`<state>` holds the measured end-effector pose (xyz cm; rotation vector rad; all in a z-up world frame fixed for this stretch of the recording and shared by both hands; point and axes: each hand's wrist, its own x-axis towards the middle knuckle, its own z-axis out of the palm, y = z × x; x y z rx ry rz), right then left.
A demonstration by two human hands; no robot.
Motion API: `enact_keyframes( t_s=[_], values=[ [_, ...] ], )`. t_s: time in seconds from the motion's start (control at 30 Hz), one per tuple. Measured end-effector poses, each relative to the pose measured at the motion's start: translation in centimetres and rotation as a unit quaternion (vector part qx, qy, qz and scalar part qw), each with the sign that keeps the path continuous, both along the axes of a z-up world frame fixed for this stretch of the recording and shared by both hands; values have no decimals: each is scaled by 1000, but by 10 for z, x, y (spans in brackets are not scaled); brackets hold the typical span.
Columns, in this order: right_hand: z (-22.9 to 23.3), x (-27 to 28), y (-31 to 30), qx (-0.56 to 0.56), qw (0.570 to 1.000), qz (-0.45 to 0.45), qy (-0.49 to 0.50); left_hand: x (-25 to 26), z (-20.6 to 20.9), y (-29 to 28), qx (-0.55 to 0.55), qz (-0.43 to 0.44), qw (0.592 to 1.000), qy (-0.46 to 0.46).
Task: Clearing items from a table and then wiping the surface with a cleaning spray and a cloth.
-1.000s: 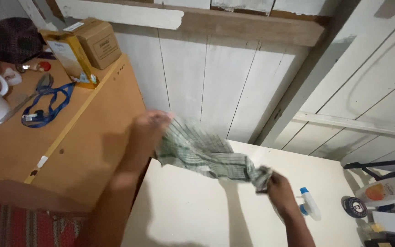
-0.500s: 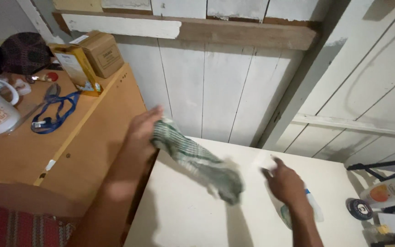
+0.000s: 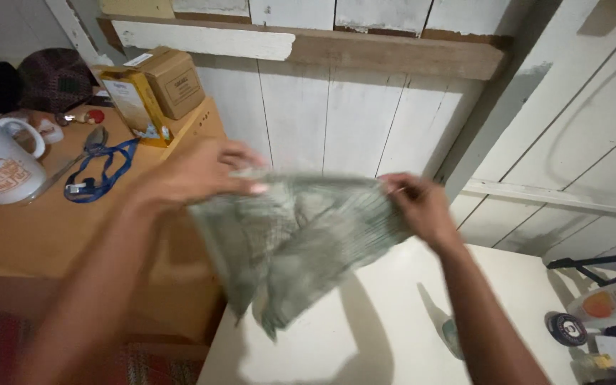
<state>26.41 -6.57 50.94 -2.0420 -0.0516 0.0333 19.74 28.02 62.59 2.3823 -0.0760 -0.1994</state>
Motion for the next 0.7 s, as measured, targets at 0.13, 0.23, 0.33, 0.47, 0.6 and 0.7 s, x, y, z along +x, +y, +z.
enact_keyframes(
  t_s=[0.13,0.23,0.33,0.47,0.6,0.7],
  values=[
    [35,10,-41,-106,991,34,-78,-2,6,38,216,15,976,37],
    [67,-1,-60,-192,979,0,-73,-9,13,48,187,11,982,-2],
    [75,-8,-72,-97,993,-38,-50,-17,33,30,95,30,994,46],
    [27,-20,-25,-59,968,221,-101,-2,34,-10,58,-71,995,-27],
    [-48,-62,81,-2,939,333,-89,11,30,-45,45,-160,981,-103],
    [-93,-43,104,61,966,245,-54,8,34,-47,94,-115,982,-121]
  ],
)
